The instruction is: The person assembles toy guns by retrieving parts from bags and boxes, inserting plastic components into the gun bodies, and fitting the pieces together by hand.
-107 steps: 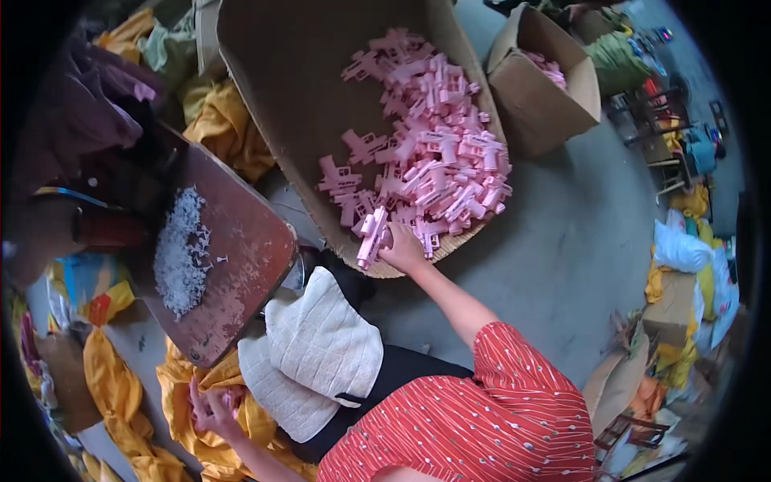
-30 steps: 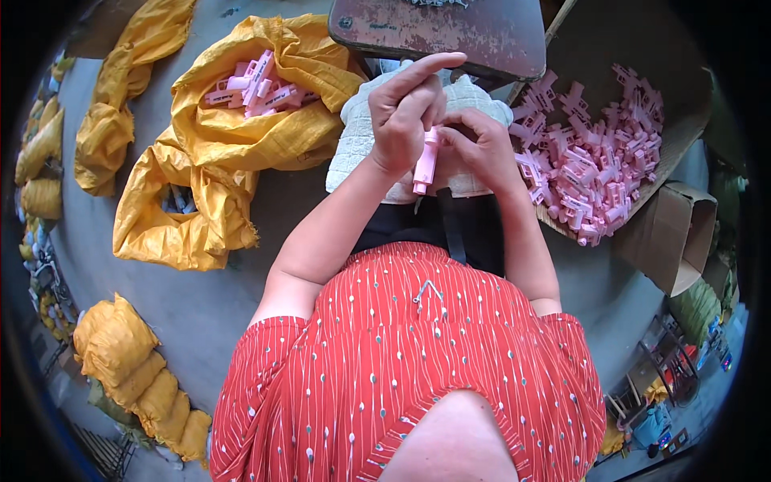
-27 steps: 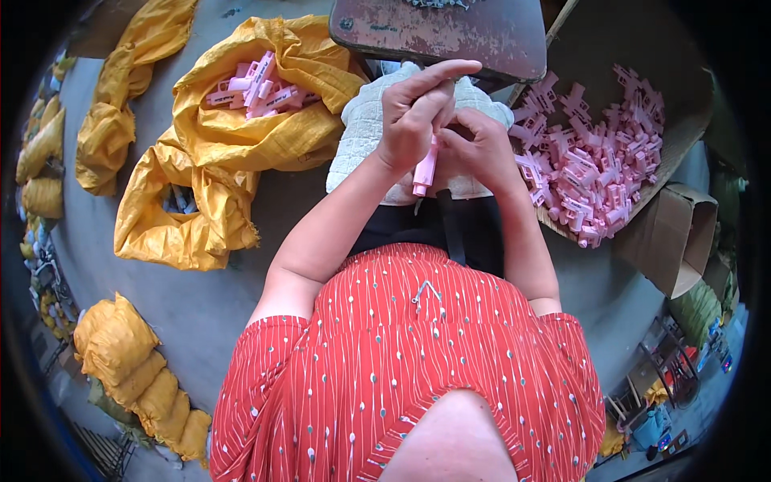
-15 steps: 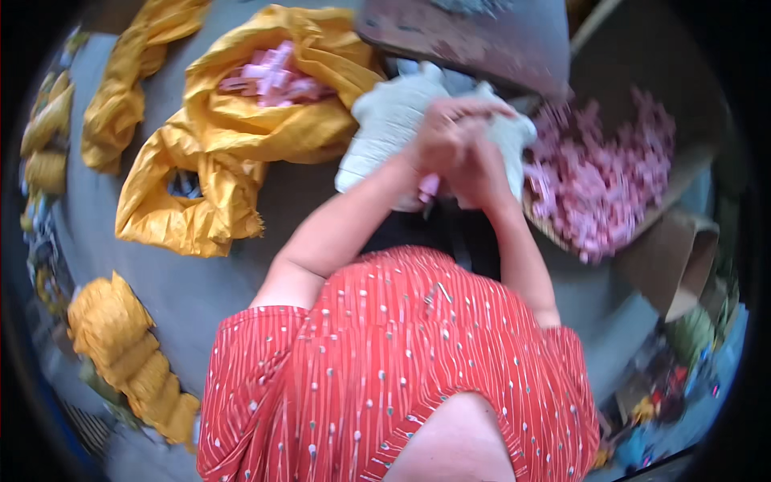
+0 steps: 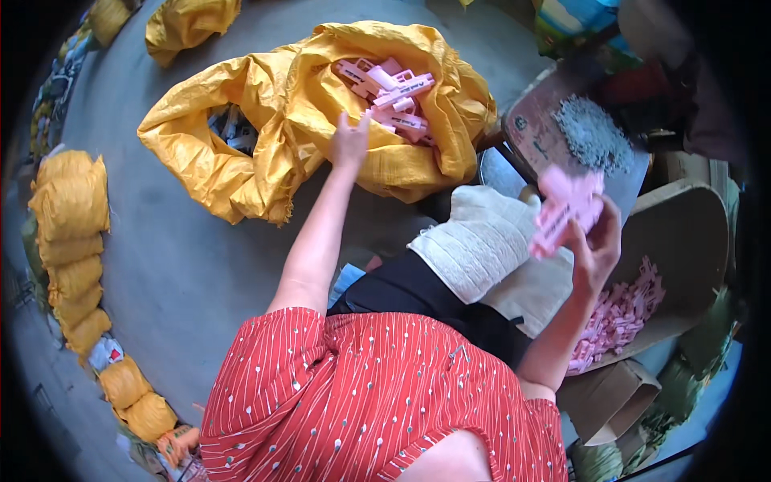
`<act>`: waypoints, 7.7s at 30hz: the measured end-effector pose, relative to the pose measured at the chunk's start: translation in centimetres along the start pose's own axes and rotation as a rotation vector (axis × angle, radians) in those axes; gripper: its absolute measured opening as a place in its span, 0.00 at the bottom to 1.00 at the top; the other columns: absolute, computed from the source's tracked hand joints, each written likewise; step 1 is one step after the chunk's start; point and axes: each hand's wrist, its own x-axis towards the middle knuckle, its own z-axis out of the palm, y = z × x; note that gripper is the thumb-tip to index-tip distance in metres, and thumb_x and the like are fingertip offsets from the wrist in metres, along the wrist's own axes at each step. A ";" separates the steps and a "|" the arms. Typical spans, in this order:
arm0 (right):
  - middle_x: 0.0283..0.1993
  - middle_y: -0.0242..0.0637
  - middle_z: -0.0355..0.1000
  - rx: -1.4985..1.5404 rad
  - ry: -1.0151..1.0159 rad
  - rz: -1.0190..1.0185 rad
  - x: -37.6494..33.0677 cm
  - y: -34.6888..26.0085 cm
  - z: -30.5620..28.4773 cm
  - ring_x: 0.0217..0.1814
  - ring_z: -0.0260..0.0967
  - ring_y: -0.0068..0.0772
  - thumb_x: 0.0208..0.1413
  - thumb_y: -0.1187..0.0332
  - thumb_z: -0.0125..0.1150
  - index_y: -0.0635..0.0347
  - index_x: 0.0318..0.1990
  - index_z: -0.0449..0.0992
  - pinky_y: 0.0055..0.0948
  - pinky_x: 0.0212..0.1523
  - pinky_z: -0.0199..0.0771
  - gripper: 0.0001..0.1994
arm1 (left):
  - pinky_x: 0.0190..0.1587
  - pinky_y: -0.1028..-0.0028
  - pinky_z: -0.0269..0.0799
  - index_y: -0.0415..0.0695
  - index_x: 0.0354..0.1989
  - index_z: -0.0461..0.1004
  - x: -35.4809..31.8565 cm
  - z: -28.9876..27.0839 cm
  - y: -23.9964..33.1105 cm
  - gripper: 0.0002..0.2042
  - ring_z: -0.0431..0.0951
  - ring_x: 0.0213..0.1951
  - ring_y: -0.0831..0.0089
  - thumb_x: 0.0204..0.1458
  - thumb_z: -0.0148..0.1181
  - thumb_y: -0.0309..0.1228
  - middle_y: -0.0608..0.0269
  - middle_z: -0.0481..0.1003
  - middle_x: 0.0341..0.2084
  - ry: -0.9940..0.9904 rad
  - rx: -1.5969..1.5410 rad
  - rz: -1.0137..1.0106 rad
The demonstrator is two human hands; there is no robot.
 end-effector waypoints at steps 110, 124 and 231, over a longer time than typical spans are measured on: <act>0.54 0.46 0.73 0.559 0.462 0.453 -2.7 27.5 -15.0 0.55 0.70 0.33 0.55 0.57 0.68 0.68 0.62 0.64 0.32 0.58 0.70 0.33 | 0.30 0.67 0.71 0.42 0.56 0.75 -8.4 1.4 5.0 0.25 0.73 0.21 0.69 0.49 0.64 0.38 0.58 0.72 0.18 -0.755 0.901 0.608; 0.49 0.42 0.73 0.128 1.039 0.589 -16.5 39.5 -29.8 0.51 0.71 0.36 0.59 0.62 0.63 0.61 0.53 0.73 0.32 0.52 0.71 0.18 | 0.36 0.62 0.74 0.44 0.53 0.77 -8.4 6.7 2.3 0.21 0.81 0.32 0.59 0.50 0.64 0.38 0.45 0.80 0.31 -0.897 1.125 0.540; 0.42 0.44 0.75 -0.574 0.921 0.192 -13.6 10.1 -15.3 0.42 0.72 0.34 0.55 0.62 0.70 0.73 0.46 0.74 0.34 0.46 0.73 0.21 | 0.50 0.65 0.74 0.40 0.47 0.80 3.8 16.3 17.7 0.23 0.81 0.44 0.61 0.50 0.59 0.45 0.51 0.80 0.46 -0.373 0.219 0.880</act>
